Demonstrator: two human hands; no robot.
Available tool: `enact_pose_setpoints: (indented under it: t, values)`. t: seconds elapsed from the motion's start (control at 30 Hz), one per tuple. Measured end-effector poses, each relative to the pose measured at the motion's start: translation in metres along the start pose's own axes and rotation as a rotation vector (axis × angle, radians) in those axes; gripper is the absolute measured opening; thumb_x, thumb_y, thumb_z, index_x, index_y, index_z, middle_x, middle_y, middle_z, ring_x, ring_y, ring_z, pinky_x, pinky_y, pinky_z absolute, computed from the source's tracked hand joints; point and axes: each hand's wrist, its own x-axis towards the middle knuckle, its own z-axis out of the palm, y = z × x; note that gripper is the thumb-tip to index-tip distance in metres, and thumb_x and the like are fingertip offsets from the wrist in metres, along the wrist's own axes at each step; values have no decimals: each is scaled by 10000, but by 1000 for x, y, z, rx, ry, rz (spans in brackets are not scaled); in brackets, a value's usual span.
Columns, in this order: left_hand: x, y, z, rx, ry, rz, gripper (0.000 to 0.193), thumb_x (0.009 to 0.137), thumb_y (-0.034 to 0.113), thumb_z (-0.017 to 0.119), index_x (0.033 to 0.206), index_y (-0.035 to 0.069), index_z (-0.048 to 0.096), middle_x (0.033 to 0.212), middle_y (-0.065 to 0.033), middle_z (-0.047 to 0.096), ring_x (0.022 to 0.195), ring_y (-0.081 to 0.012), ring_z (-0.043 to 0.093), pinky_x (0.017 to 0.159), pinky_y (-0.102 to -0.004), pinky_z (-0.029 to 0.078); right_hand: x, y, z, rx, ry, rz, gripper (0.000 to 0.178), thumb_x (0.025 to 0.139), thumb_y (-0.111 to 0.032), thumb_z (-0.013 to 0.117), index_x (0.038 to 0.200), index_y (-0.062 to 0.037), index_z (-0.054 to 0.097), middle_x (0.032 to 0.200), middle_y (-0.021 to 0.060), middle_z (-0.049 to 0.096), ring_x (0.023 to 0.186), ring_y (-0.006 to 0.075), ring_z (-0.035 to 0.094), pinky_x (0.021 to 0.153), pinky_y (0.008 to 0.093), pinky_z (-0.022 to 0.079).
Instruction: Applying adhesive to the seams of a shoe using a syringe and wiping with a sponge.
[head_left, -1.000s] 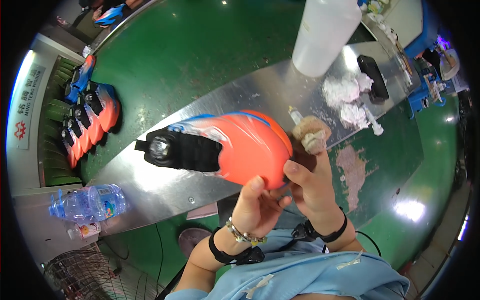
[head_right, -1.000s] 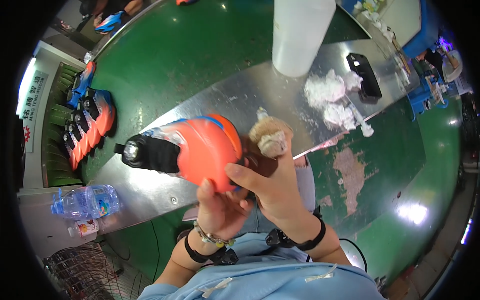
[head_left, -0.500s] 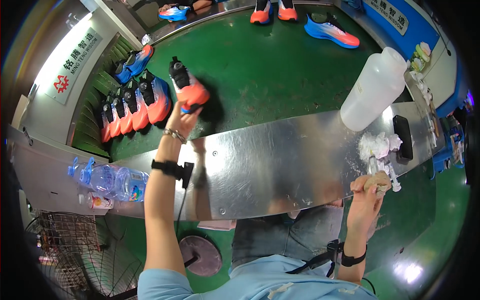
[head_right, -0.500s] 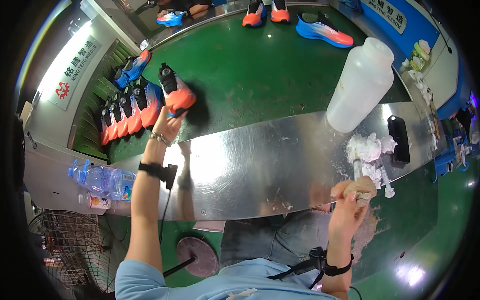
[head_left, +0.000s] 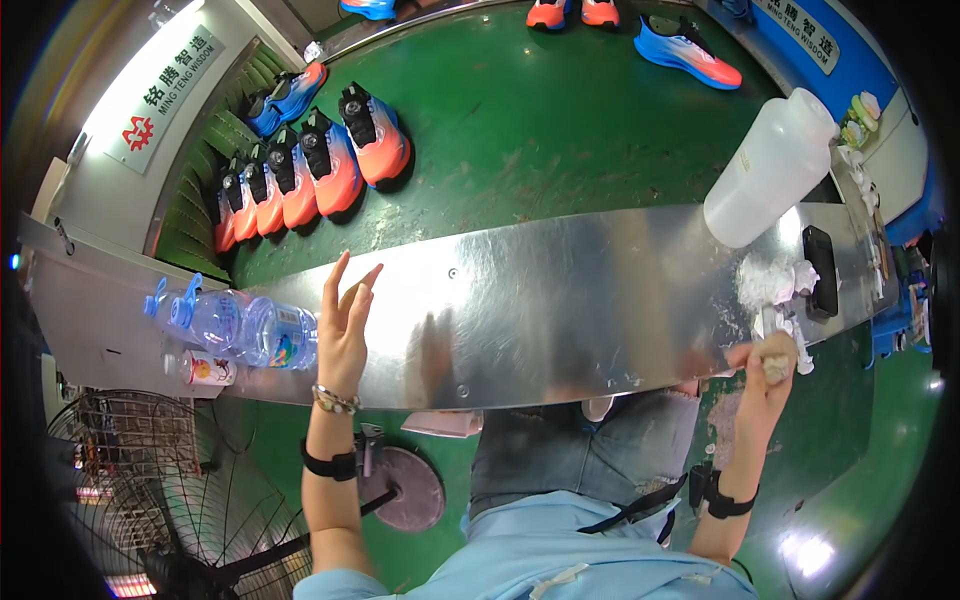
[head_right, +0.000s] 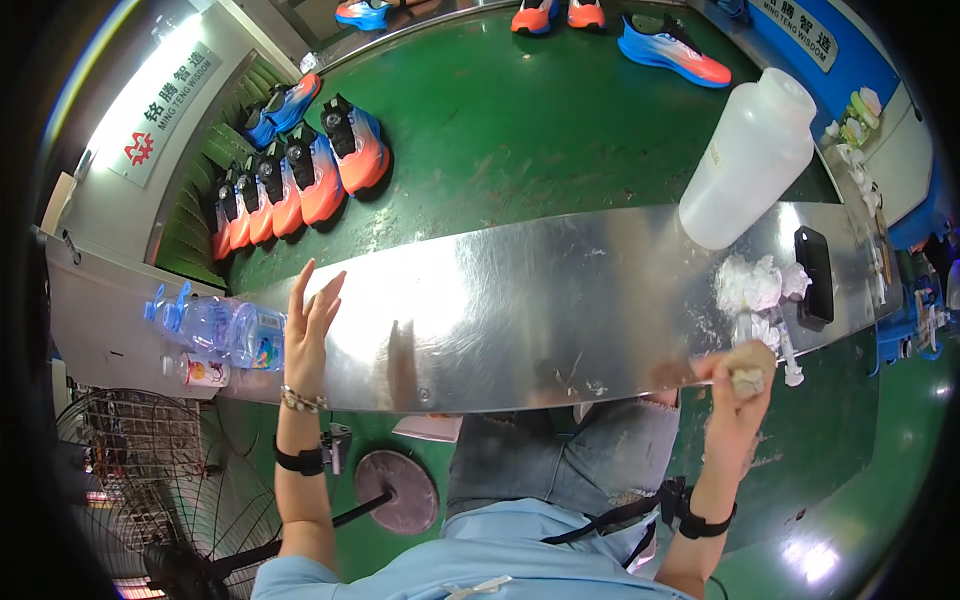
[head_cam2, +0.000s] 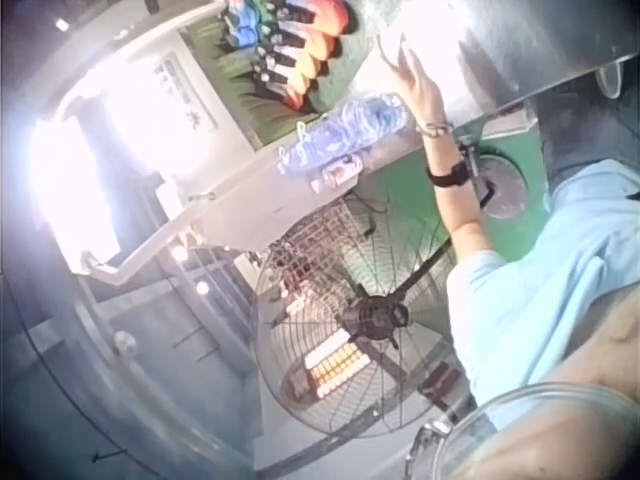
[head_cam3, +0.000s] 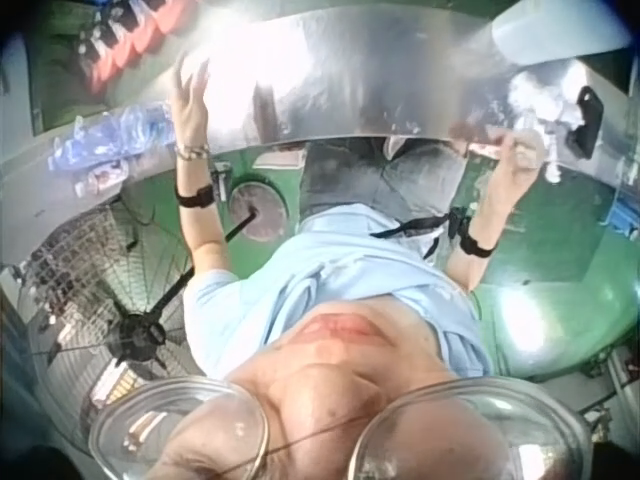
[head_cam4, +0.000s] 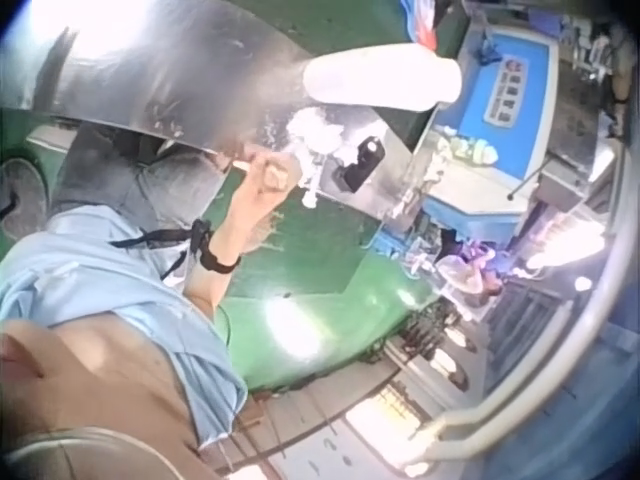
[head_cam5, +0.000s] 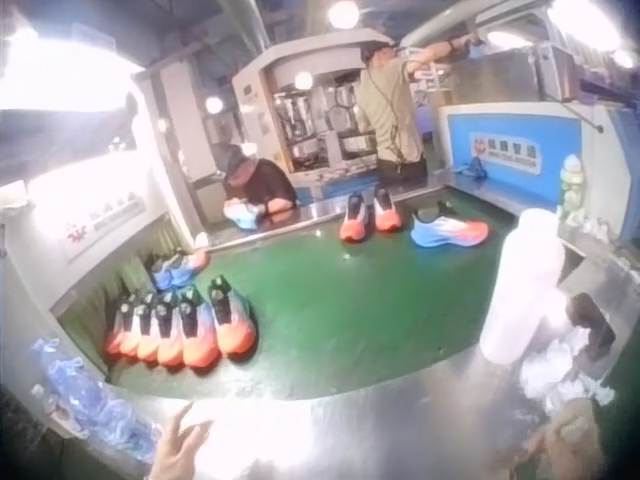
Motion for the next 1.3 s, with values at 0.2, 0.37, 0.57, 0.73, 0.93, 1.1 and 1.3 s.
enact_pose_setpoints:
  t: [0.2,0.37,0.57,0.73,0.93,1.1,1.3]
  values:
    - [-17,-39,40,608,-321,168,558,972,284,239,1427,31,40,1489,-165,94,1384,-299,41,1100,-441,36,25,4,30,-418,-209,-177,525,808,-147,629,1242,-10,367,1158,164,522,1045,270,530,943,352,371]
    - [-42,-29,33,771,-457,193,623,929,365,326,1424,45,125,1482,-169,119,1380,-319,59,1090,-490,45,11,29,41,-691,-277,-247,711,772,-263,679,1327,-19,308,1172,175,511,1117,330,478,1022,417,282]
    - [-47,-28,36,946,-277,55,599,920,389,333,1418,84,198,1479,-171,129,1375,-342,59,1072,-545,48,2,33,46,-827,-179,-341,720,771,-311,672,1324,-19,316,1224,176,485,1232,351,378,1062,460,202]
    - [-50,-29,38,1048,-282,69,620,919,432,326,1420,89,201,1475,-180,136,1369,-371,46,1070,-548,33,1,29,40,-767,-134,-334,689,800,-304,643,1318,-7,298,1320,168,425,1278,360,327,1053,466,225]
    - [-65,-24,44,1148,-304,120,555,902,429,392,1396,190,307,1464,-175,182,1364,-367,95,1054,-582,60,-3,20,31,-709,-329,-176,702,769,-298,675,1305,-3,332,1286,159,466,1240,329,391,1044,456,258]
    - [-71,-28,43,1156,-321,89,583,894,448,407,1399,179,297,1468,-176,170,1363,-372,95,1053,-581,72,-3,11,27,-788,-400,-282,659,780,-270,662,1309,-35,348,1238,143,516,1215,313,429,1038,449,279]
    - [-72,-30,43,1086,-260,92,636,887,463,422,1399,112,286,1470,-184,156,1363,-372,94,1064,-555,81,-1,13,19,-750,-357,-215,589,802,-262,638,1278,-58,359,1259,102,517,1219,290,435,1034,438,287]
